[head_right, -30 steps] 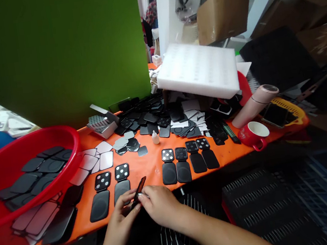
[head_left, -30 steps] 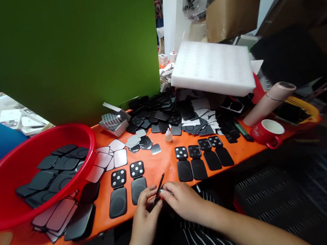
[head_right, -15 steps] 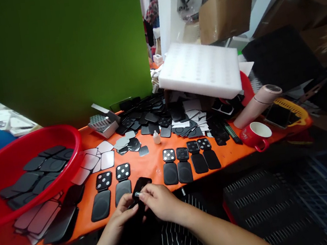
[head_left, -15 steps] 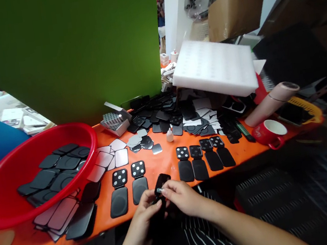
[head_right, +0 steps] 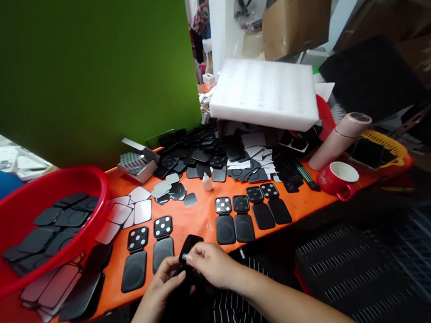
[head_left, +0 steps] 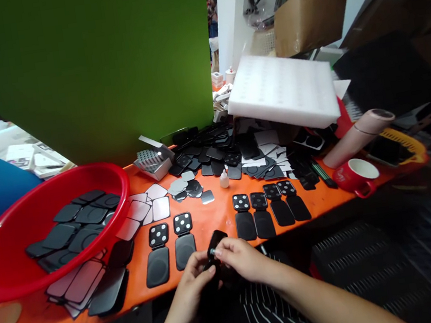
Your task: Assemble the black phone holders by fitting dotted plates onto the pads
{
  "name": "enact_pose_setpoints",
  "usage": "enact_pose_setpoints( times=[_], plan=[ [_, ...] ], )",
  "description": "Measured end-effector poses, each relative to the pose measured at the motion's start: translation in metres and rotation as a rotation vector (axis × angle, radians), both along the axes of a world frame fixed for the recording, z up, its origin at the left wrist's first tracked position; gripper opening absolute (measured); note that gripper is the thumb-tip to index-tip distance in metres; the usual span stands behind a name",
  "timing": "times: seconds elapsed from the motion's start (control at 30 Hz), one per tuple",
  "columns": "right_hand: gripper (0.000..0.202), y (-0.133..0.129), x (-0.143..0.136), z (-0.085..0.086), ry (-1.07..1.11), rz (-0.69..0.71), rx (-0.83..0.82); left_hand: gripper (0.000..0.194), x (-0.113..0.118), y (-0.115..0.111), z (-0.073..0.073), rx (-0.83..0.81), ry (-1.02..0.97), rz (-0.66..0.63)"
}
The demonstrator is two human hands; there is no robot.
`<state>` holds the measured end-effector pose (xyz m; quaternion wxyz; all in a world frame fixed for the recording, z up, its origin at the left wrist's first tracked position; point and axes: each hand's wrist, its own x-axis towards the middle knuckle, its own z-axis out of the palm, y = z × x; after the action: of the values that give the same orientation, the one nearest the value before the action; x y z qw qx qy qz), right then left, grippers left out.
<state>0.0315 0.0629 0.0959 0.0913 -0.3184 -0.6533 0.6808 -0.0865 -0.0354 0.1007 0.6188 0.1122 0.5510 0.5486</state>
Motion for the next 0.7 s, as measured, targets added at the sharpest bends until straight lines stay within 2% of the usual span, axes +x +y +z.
enact_pose_setpoints(
  times=[0.1, 0.23, 0.37, 0.43, 0.5, 0.53, 0.63, 0.7],
  plan=[
    [0.026, -0.001, 0.002, -0.001, -0.026, -0.019, 0.123, 0.026, 0.001, 0.0, -0.004, -0.002, -0.01, 0.035],
    [0.025, -0.002, 0.002, 0.01, -0.125, 0.038, 0.303, 0.032, 0.003, 0.002, -0.004, 0.004, 0.048, 0.033],
    [0.022, -0.008, -0.001, 0.023, -0.345, 0.087, 0.709, 0.025, 0.005, 0.0, -0.001, 0.08, 0.322, 0.013],
    [0.022, -0.012, -0.002, 0.025, -0.409, 0.091, 0.821, 0.023, 0.004, -0.001, -0.001, 0.118, 0.429, 0.004],
    [0.021, -0.014, -0.002, 0.023, -0.374, 0.078, 0.779, 0.024, 0.002, -0.003, -0.004, 0.144, 0.443, -0.014],
    [0.021, -0.014, -0.001, 0.02, -0.328, 0.064, 0.695, 0.025, 0.001, -0.004, -0.005, 0.147, 0.419, -0.021],
    [0.023, -0.011, 0.001, 0.011, -0.125, 0.017, 0.27, 0.027, -0.002, -0.007, -0.004, 0.105, 0.227, -0.026],
    [0.028, -0.01, 0.003, 0.006, 0.02, -0.023, 0.001, 0.024, 0.001, -0.01, 0.004, 0.064, 0.044, -0.003]
  ],
)
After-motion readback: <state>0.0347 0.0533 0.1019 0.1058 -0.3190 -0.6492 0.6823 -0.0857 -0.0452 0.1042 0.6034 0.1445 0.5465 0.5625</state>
